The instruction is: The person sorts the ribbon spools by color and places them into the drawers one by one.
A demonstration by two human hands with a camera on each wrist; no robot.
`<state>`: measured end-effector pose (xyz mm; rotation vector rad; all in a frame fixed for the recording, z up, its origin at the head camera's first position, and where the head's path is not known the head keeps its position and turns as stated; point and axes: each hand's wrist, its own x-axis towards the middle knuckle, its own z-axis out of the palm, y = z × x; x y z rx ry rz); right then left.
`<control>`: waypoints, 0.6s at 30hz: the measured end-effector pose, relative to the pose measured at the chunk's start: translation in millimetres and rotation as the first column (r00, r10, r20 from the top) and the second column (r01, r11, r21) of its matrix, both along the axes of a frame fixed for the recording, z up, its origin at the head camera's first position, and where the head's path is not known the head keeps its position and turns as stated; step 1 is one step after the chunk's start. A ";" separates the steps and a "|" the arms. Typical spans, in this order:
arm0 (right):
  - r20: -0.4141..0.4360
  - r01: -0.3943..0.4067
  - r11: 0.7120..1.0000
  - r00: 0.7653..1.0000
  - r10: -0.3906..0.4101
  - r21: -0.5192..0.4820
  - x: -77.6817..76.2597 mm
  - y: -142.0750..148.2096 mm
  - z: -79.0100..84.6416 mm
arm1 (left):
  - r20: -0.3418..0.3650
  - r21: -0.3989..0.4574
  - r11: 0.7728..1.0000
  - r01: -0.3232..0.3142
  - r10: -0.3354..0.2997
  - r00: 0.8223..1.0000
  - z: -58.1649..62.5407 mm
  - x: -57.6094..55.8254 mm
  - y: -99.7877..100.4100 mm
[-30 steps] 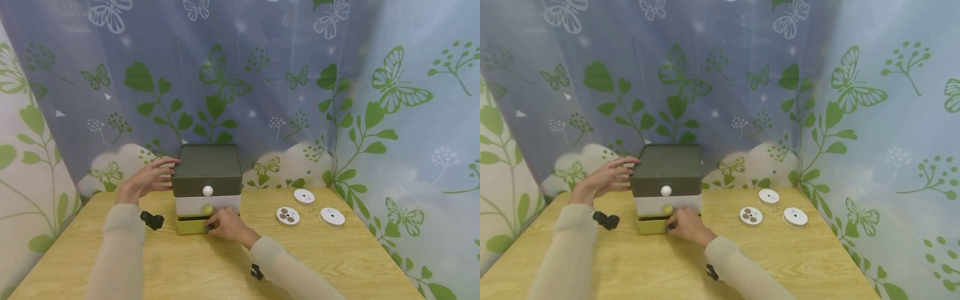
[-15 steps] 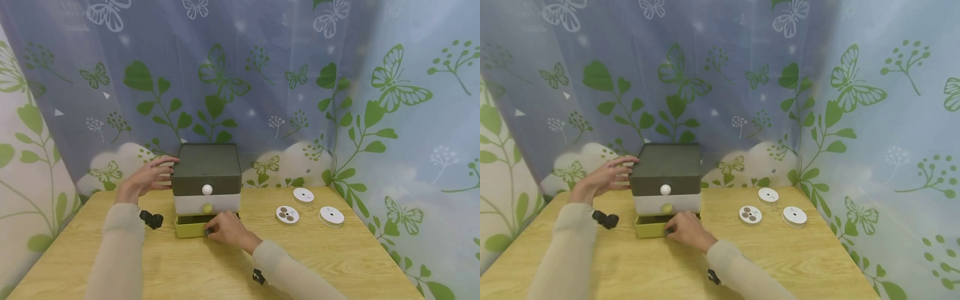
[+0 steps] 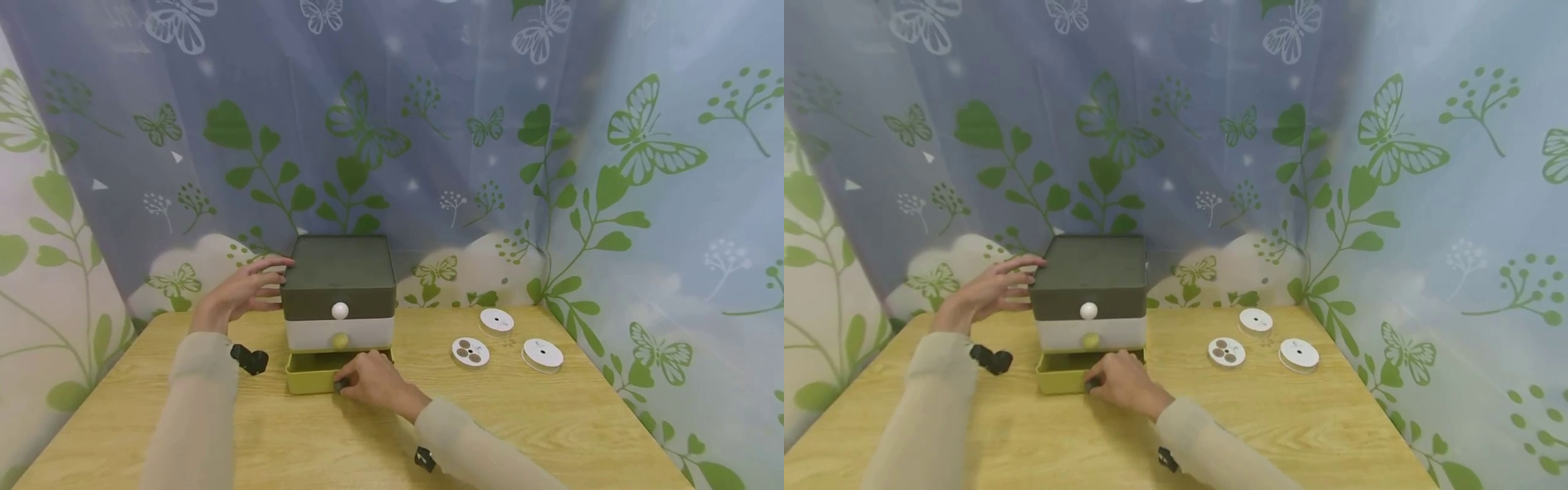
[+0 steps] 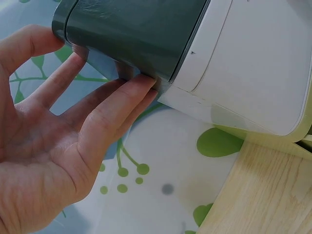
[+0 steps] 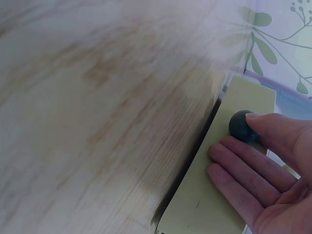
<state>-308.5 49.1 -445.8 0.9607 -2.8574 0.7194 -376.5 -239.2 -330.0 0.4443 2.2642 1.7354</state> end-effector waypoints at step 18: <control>-0.035 -0.029 1.000 0.999 0.029 -0.009 0.4 0.2 -1.4 | 0.008 0.013 1.000 -0.010 0.010 1.000 0.5 0.2 0.6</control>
